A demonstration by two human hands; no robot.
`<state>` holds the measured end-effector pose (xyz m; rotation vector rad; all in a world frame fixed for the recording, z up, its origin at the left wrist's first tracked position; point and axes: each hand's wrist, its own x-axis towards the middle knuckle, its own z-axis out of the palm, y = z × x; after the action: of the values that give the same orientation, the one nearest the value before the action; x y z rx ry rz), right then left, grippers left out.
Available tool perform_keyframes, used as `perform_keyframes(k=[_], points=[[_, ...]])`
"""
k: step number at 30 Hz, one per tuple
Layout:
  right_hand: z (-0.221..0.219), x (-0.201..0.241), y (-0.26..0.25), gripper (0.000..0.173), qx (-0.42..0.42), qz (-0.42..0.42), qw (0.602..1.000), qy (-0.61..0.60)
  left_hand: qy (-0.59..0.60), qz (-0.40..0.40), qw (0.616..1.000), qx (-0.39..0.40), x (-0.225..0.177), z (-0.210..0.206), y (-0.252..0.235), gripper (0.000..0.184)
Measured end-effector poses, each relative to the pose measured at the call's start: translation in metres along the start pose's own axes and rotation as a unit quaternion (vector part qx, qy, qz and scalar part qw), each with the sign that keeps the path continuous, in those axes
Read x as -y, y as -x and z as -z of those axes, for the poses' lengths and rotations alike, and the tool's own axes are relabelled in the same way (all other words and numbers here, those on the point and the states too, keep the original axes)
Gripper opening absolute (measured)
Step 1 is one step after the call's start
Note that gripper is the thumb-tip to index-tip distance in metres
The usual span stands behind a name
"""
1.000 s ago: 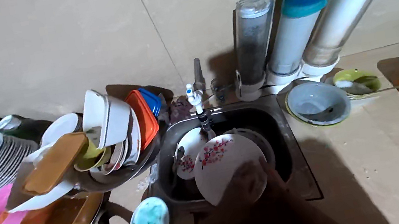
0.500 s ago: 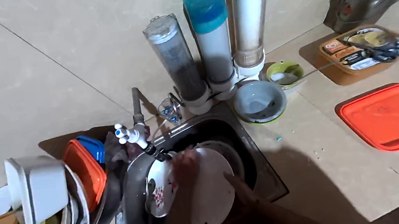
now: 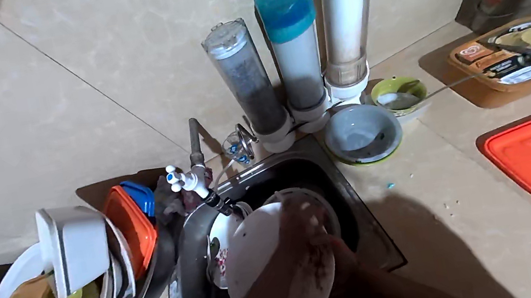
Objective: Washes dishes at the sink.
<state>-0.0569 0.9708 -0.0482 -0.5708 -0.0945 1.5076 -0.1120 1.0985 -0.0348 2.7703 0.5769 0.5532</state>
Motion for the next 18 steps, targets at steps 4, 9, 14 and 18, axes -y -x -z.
perform_keyframes(k=[4, 9, 14, 18], points=[[-0.005, 0.002, 0.004, 0.025, -0.037, -0.023, 0.999, 0.009, -0.082, 0.125, 0.988, -0.036, 0.044, 0.006, -0.005, 0.032], [0.002, 0.001, 0.006, 0.027, 0.007, -0.028, 0.999, 0.022, -0.028, 0.054, 0.996, 0.058, -0.002, 0.014, 0.001, 0.026], [-0.008, 0.001, 0.009, 0.025, -0.056, -0.059, 0.996, 0.03, -0.123, 0.17, 0.978, 0.012, 0.042, 0.021, -0.002, 0.033], [-0.004, 0.003, 0.008, 0.027, -0.006, -0.075, 0.996, 0.042, -0.088, 0.154, 0.981, 0.073, 0.008, 0.031, 0.002, 0.031]])
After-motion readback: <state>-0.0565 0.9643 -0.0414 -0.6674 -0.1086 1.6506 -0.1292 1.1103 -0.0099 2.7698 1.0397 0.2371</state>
